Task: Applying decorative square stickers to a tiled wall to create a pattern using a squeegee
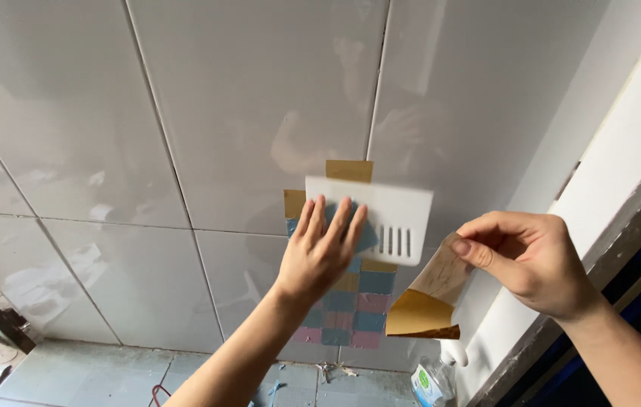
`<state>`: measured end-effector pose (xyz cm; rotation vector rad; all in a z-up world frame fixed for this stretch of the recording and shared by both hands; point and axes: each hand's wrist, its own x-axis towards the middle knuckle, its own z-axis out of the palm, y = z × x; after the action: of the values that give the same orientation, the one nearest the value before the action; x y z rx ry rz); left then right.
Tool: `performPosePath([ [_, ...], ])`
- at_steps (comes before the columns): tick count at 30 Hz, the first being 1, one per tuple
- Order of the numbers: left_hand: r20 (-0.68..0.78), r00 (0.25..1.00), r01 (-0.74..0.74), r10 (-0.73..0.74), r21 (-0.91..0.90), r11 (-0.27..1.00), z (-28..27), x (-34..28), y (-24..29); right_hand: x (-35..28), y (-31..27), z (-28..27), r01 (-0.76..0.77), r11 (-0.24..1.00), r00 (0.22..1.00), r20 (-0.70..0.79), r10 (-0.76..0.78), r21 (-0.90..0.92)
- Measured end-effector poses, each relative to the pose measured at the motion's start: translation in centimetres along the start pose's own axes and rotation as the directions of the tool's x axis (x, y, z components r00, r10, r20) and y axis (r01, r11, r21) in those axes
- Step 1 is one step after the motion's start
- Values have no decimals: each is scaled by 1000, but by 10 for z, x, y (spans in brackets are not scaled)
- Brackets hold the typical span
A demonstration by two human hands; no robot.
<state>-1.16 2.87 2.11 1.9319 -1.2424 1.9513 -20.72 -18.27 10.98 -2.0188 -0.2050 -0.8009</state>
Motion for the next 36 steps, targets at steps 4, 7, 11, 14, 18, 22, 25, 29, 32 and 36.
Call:
performPosePath([
  [4,-54,998,34,-26,151,988,34,1,-10,0,-3,6,12,1000,999,40,-12,0],
  [7,21,1000,-11,10,50,999,30,-26,3,1,1,7,-7,1000,999,44,6,16],
  [11,74,997,-24,27,-34,999,6,-36,9,-3,-17,10,2,1000,998,58,-3,24],
  [14,83,996,-33,37,-50,998,-4,-10,-1,-2,-26,11,26,1000,999,35,-25,-10],
  [18,-74,997,-20,28,116,993,18,4,-10,17,-38,15,130,984,989,81,-121,-121],
  [22,-106,994,-14,33,177,984,24,-21,10,38,-33,19,156,972,986,79,-144,-176],
  [25,-140,990,-4,26,153,988,17,-9,1,44,-21,28,226,932,972,121,-199,-282],
  [29,-204,978,-10,38,136,991,10,25,-11,37,5,56,500,713,866,256,-430,-492],
  [32,-231,973,8,32,171,985,19,25,-13,34,8,74,599,541,800,443,-404,-590],
  [36,-173,985,9,19,158,987,39,-5,3,35,15,83,506,703,798,581,-162,-500],
])
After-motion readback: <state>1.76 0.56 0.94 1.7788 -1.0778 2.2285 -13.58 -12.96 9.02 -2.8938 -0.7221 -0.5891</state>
